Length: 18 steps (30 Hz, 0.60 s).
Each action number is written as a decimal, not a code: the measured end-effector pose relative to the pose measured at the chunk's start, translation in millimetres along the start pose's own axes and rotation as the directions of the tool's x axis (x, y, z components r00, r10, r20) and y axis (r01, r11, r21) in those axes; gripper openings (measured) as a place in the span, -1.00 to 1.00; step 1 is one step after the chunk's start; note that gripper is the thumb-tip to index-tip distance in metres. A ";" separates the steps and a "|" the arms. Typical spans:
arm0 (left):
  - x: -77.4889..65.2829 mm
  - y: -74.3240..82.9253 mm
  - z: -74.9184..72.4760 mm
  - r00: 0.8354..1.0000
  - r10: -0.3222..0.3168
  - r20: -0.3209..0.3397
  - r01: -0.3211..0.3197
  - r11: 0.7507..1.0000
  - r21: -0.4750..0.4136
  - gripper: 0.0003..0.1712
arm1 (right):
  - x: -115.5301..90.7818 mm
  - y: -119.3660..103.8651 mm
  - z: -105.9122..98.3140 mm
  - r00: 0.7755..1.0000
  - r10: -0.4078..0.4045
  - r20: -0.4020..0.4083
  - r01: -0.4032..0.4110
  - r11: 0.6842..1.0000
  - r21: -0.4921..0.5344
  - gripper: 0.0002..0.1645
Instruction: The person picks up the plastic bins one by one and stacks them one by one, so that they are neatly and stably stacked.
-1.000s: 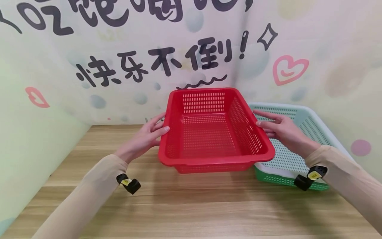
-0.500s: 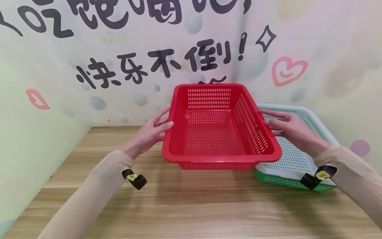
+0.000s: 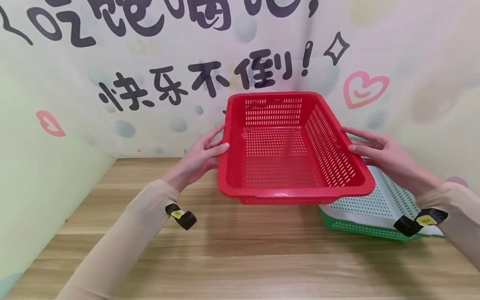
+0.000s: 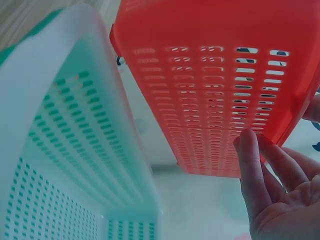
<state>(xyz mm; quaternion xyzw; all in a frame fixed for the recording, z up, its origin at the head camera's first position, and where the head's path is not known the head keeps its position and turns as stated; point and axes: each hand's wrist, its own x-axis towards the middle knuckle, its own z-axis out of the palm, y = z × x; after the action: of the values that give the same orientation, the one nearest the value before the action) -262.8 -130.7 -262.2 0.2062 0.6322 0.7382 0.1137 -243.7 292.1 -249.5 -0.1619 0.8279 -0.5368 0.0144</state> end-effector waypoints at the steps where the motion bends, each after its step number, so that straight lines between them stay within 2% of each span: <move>1: 1.8 -0.5 1.7 1.000 0.001 0.004 -0.001 1.000 -0.001 -0.25 | -1.2 0.9 -2.2 1.000 -0.001 0.002 0.001 1.000 -0.002 -0.31; 11: 15.9 -3.7 20.0 0.999 0.003 0.042 -0.001 0.999 -0.040 -0.24 | -11.3 7.2 -22.3 0.998 0.020 -0.061 -0.024 0.998 -0.061 -0.31; 18: 25.4 -5.1 31.5 0.998 0.014 0.058 -0.012 0.999 -0.036 -0.24 | -13.7 8.5 -38.8 0.996 0.034 -0.086 -0.038 0.998 -0.052 -0.38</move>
<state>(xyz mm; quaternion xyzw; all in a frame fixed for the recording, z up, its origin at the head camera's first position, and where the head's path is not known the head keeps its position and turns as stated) -271.8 -91.1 -259.4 0.2298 0.6142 0.7435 0.1310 -240.6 333.4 -242.7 -0.1241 0.8446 -0.5205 -0.0157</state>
